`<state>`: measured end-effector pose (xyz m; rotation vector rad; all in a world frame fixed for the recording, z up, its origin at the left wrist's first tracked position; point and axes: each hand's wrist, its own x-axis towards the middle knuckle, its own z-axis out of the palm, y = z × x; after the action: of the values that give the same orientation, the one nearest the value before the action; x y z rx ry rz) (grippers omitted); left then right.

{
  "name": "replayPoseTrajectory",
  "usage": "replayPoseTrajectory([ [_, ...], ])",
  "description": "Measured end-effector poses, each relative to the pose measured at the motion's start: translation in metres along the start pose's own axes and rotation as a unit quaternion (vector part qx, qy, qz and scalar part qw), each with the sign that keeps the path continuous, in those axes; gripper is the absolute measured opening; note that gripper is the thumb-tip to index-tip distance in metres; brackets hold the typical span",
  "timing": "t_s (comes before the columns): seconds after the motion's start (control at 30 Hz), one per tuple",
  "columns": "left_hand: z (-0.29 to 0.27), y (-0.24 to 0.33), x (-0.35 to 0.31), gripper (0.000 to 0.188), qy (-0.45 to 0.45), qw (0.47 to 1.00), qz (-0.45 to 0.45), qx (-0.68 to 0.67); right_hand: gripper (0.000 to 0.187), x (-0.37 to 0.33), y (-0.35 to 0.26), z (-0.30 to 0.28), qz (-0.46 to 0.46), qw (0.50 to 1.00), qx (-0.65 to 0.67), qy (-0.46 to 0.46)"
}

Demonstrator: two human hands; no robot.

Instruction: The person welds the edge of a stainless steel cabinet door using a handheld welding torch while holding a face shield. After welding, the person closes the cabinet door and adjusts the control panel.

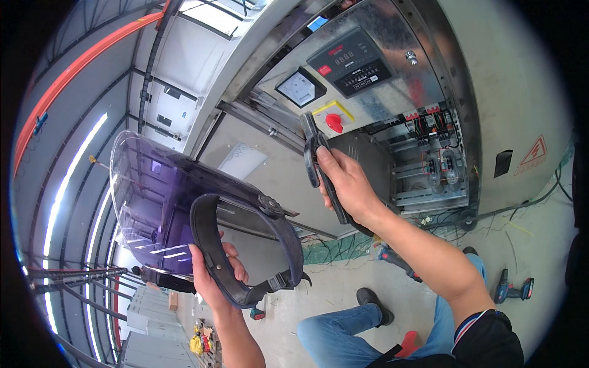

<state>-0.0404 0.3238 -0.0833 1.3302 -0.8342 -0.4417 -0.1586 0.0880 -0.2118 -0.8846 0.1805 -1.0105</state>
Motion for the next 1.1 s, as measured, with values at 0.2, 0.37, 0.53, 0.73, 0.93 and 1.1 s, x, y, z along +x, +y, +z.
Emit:
replayPoseTrajectory([
  [0.2,0.001,0.001,0.009,0.061,-0.008,1.0,-0.008,-0.005,0.053,0.005,0.001,0.003,0.009,1.0,0.006,0.0],
  [0.37,0.003,-0.002,0.013,0.061,-0.016,0.999,-0.021,-0.021,0.052,0.008,0.004,0.005,0.001,1.0,0.002,-0.011],
  [0.53,0.003,-0.001,0.014,0.062,-0.016,0.999,-0.025,-0.017,0.053,0.007,0.005,0.007,-0.003,1.0,-0.005,-0.015],
  [0.73,0.014,0.005,0.016,0.063,-0.028,0.996,-0.08,0.013,0.053,0.01,0.012,0.012,0.002,1.0,0.0,-0.017],
  [0.93,0.039,0.004,0.028,0.062,-0.081,0.988,-0.092,0.097,0.052,0.015,0.026,0.006,-0.008,1.0,-0.005,0.004],
  [1.1,0.049,0.007,0.029,0.063,-0.103,0.984,-0.085,0.121,0.042,0.008,0.019,0.009,0.034,0.999,0.019,-0.015],
])
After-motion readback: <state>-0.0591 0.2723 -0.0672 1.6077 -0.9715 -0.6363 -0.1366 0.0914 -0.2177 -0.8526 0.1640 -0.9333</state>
